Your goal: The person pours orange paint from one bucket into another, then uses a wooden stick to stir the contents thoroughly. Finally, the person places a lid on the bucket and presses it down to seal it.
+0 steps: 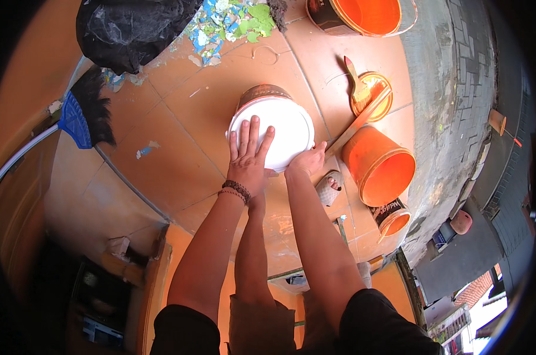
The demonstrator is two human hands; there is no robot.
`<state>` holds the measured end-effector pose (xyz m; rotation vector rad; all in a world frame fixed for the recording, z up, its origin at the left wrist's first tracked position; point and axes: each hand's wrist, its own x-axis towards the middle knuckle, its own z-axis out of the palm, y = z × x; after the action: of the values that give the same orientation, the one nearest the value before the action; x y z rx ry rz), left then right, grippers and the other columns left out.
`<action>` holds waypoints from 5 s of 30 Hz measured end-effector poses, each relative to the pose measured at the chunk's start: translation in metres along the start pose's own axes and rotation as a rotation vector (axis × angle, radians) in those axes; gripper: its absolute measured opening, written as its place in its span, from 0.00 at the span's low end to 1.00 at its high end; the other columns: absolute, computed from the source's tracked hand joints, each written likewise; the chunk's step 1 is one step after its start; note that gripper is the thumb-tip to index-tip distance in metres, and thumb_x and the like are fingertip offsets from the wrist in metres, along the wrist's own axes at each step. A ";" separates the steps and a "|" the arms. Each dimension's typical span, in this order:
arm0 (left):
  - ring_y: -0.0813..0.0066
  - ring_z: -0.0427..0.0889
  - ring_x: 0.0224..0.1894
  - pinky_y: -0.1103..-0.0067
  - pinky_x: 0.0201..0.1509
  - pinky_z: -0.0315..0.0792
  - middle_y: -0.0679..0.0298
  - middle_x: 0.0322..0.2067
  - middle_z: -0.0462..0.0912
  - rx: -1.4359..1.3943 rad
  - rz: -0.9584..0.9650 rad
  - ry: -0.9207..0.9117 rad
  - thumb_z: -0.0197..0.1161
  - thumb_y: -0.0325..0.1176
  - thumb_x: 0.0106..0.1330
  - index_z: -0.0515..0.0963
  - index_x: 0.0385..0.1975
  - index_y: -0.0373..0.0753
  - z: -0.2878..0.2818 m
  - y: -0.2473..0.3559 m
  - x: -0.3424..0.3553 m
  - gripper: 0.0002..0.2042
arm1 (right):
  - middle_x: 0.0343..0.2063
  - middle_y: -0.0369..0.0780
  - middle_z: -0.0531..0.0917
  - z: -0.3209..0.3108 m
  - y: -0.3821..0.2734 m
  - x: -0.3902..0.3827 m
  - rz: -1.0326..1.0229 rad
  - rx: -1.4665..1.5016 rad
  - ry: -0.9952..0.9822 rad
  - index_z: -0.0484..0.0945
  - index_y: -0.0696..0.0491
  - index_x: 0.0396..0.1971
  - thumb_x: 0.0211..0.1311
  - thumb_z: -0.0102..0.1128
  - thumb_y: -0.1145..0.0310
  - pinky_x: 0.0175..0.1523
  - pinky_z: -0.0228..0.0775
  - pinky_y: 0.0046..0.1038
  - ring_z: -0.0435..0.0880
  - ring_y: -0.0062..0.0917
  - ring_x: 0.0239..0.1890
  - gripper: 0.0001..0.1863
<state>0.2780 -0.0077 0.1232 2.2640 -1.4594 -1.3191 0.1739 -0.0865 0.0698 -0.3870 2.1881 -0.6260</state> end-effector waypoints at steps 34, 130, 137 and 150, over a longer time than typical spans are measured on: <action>0.44 0.44 0.71 0.47 0.68 0.45 0.47 0.68 0.49 -0.965 -1.549 0.851 0.28 0.62 0.69 0.70 0.59 0.48 0.024 0.001 0.061 0.33 | 0.35 0.49 0.82 0.042 -0.063 0.004 -0.768 -0.782 -0.336 0.80 0.59 0.36 0.65 0.39 0.52 0.49 0.68 0.41 0.80 0.44 0.41 0.26; 0.76 0.75 0.16 0.80 0.19 0.70 0.61 0.19 0.78 -1.605 -1.081 0.745 0.62 0.45 0.62 0.74 0.26 0.32 0.044 0.033 -0.009 0.18 | 0.67 0.60 0.29 0.000 -0.061 -0.064 -1.465 -1.666 -0.953 0.29 0.48 0.70 0.37 0.74 0.51 0.67 0.19 0.60 0.22 0.58 0.69 0.68; 0.83 0.75 0.27 0.83 0.33 0.67 0.67 0.21 0.78 -1.763 -0.853 0.905 0.63 0.37 0.64 0.77 0.25 0.33 0.033 0.048 -0.028 0.13 | 0.65 0.63 0.23 0.022 -0.067 -0.084 -1.111 -2.129 -0.918 0.26 0.53 0.69 0.40 0.71 0.49 0.65 0.12 0.61 0.17 0.61 0.67 0.68; 0.72 0.75 0.27 0.75 0.40 0.69 0.69 0.23 0.71 -2.512 -0.654 0.809 0.62 0.37 0.61 0.72 0.25 0.42 0.011 0.064 -0.042 0.09 | 0.64 0.65 0.21 0.013 -0.065 -0.062 -1.254 -2.092 -0.876 0.21 0.55 0.67 0.40 0.71 0.48 0.64 0.14 0.63 0.15 0.62 0.66 0.70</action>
<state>0.2217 -0.0040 0.1753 0.7375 1.0831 -0.7218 0.2274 -0.1157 0.1373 -2.4044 0.6441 1.3375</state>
